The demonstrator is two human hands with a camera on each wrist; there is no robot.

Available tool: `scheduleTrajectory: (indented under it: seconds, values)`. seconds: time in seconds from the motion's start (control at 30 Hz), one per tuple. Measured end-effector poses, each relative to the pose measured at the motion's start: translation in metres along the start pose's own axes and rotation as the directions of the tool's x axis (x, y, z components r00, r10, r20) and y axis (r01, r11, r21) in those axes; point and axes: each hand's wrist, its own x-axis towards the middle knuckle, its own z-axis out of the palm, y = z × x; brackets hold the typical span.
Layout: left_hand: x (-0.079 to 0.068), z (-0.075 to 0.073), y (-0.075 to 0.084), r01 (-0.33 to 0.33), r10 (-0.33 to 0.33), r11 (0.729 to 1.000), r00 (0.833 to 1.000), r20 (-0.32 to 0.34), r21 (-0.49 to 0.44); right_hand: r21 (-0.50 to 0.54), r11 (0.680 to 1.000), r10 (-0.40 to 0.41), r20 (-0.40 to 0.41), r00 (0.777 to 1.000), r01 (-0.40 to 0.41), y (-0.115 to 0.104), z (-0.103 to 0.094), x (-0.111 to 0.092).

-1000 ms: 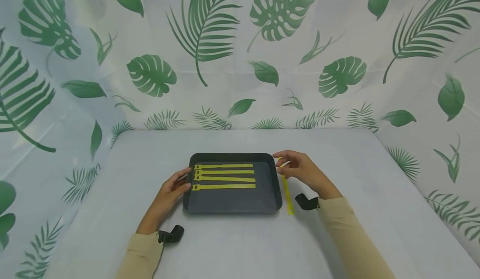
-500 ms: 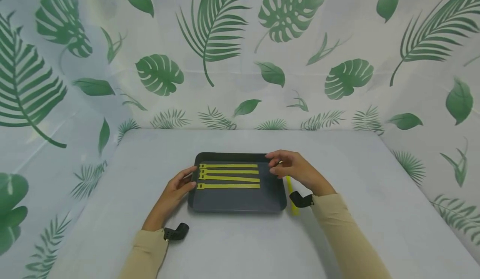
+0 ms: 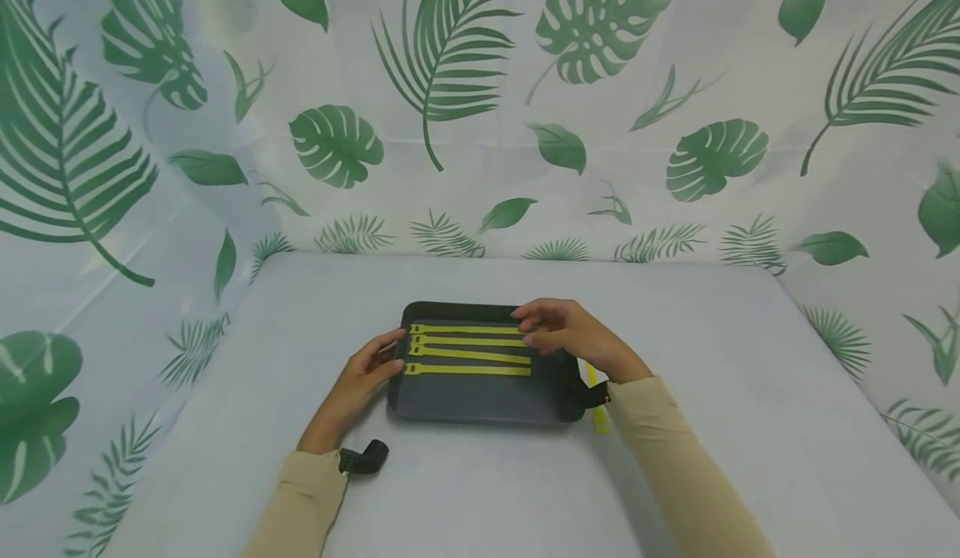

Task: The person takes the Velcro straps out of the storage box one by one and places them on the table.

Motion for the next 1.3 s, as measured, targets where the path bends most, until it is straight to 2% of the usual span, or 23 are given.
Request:
scheduleTrajectory:
  seconds: [0.6,0.93,1.3]
  values:
    - [0.001,0.000,0.001,-0.003,0.003,1.000,1.000,-0.003,0.002,-0.099,0.995,-0.001,0.071,0.997,0.008,0.009,0.033,0.029]
    - [0.000,0.000,0.003,-0.013,0.013,1.000,1.000,-0.002,0.003,-0.066,0.997,0.036,0.119,0.992,-0.028,0.018,0.048,0.044]
    - [0.002,-0.001,0.001,-0.006,0.006,1.000,1.000,0.006,-0.013,-0.164,0.983,0.099,0.088,0.991,-0.083,0.019,0.061,0.055]
